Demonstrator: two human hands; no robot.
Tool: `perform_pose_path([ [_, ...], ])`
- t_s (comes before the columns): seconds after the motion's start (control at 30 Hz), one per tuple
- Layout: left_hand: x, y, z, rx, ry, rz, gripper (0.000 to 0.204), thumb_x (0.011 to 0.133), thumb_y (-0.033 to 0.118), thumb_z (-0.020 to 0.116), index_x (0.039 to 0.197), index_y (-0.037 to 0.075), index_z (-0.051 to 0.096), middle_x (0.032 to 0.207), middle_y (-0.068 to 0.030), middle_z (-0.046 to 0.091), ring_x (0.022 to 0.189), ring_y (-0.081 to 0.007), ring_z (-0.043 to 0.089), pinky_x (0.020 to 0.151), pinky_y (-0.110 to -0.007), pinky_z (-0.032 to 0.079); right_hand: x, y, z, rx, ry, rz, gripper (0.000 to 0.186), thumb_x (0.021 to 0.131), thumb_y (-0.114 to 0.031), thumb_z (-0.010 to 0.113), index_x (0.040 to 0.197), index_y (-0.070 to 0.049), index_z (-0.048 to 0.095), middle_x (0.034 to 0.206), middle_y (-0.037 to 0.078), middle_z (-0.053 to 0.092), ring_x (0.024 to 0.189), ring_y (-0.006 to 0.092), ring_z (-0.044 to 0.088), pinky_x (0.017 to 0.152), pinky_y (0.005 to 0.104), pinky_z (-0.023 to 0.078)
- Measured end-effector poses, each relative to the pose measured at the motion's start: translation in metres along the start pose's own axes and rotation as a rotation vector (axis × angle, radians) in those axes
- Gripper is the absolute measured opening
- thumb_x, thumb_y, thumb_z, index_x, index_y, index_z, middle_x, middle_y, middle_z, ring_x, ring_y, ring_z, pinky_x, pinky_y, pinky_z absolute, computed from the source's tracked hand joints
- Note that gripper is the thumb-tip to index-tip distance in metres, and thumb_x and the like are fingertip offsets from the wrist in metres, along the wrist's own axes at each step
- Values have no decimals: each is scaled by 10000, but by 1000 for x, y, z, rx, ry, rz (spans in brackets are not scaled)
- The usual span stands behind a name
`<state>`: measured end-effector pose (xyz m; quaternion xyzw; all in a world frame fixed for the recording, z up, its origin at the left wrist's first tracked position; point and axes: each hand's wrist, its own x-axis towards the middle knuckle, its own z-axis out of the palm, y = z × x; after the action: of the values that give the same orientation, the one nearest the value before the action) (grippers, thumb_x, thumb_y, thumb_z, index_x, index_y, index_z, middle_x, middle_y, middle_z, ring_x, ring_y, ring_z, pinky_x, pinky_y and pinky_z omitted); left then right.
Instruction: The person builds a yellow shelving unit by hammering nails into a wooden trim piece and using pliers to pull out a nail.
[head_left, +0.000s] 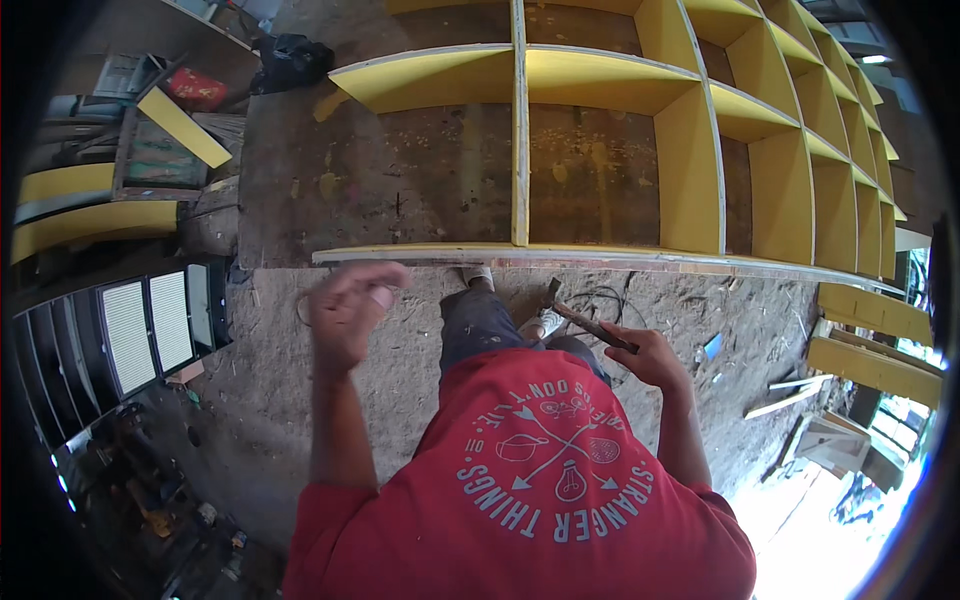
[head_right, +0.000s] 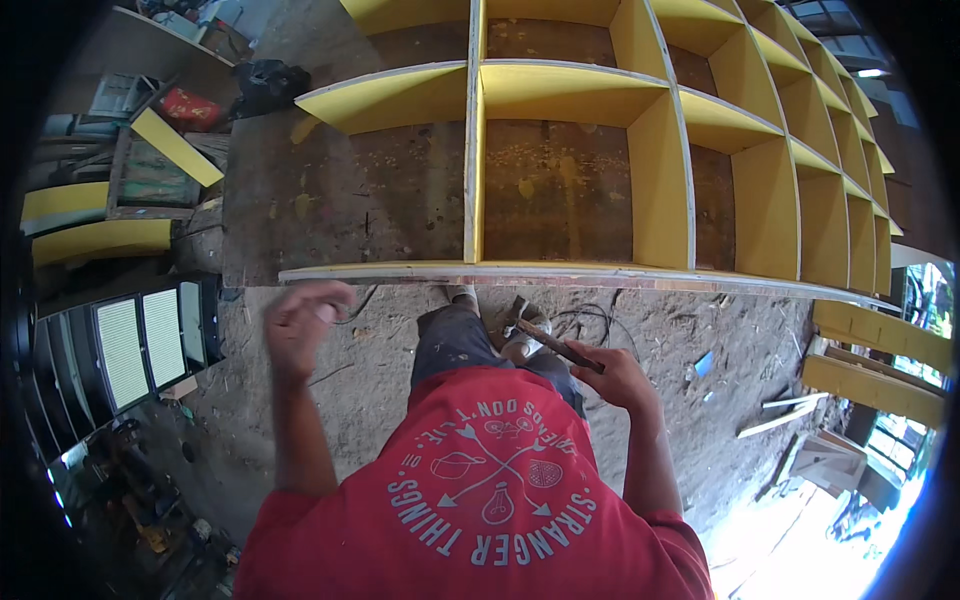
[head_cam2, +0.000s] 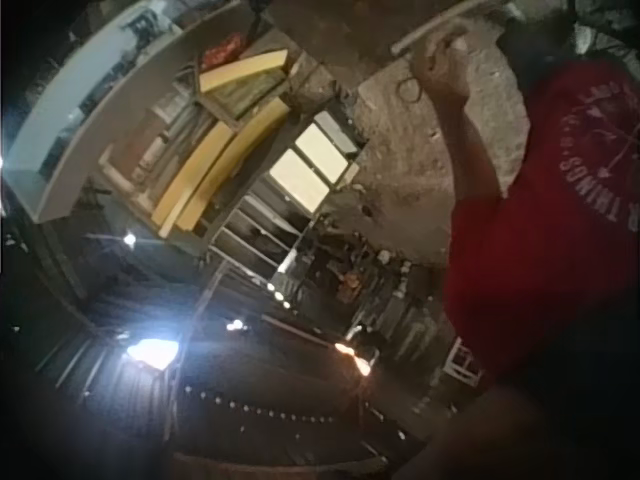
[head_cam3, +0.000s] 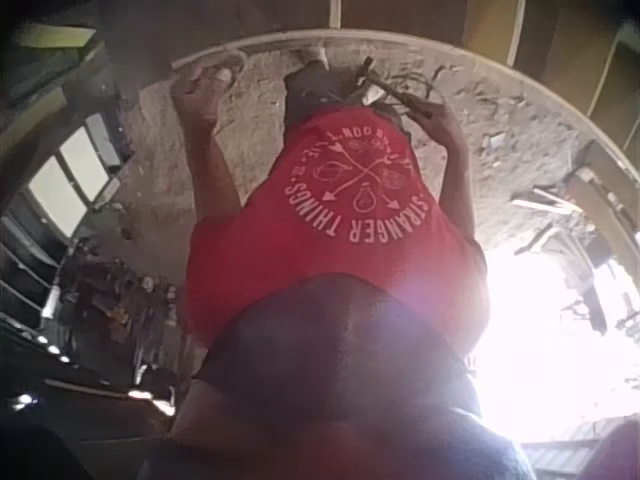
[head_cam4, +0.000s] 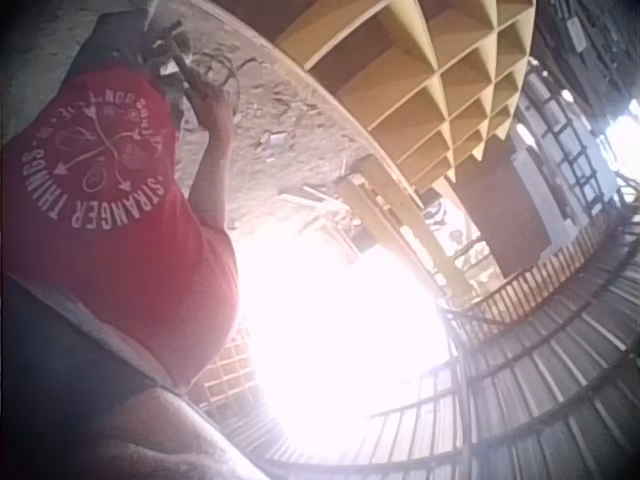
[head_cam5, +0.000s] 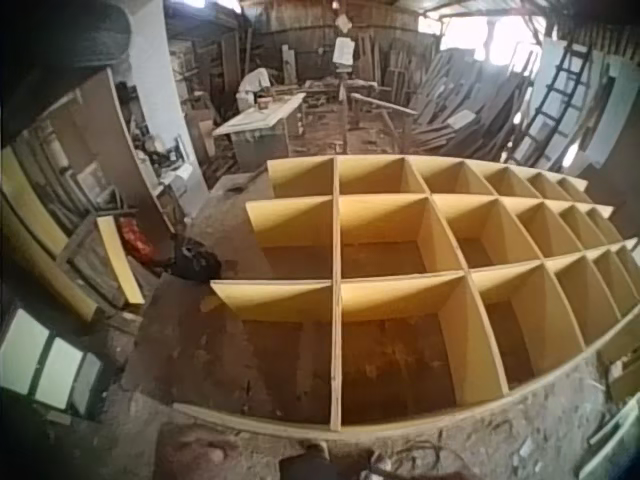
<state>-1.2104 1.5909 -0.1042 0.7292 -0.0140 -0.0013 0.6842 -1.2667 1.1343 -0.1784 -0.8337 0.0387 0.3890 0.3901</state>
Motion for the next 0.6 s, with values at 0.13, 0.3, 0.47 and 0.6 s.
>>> perform_pose_path([
  [0.13, -44, -69, 65, -162, -37, -325, 162, 1023, 8, 661, 1156, -60, 725, 1028, -129, 768, 895, -169, 747, 807, -300, 606, -14, 17, -2, -57, -18, 7, 539, 926, -245, 819, 1446, -191, 687, 1188, 208, 770, 998, 285, 792, 900, 378, 574],
  [0.3, -42, -126, 122, -269, 3, -451, 139, 1021, -4, 669, 1149, -54, 694, 979, -111, 756, 865, -165, 721, 785, -309, 596, -22, 37, 2, -94, 10, -146, 565, 923, -287, 825, 1463, -211, 678, 944, 181, 746, 789, 223, 677, 792, 372, 556],
  [0.47, -23, -130, 133, -282, -53, -451, 150, 1028, 56, 715, 1148, -34, 702, 975, -93, 760, 858, -155, 732, 783, -301, 612, -29, 37, -5, -162, -20, -160, 571, 933, -316, 831, 1472, -209, 674, 879, 187, 759, 722, 131, 625, 765, 353, 554],
  [0.6, -9, -129, 131, -336, -43, -489, 159, 1025, 105, 741, 1128, -17, 738, 953, -81, 766, 847, -141, 737, 775, -294, 621, -29, 46, 1, -99, 7, -202, 551, 941, -302, 832, 1462, -204, 682, 943, 189, 779, 749, 138, 646, 799, 350, 565],
])
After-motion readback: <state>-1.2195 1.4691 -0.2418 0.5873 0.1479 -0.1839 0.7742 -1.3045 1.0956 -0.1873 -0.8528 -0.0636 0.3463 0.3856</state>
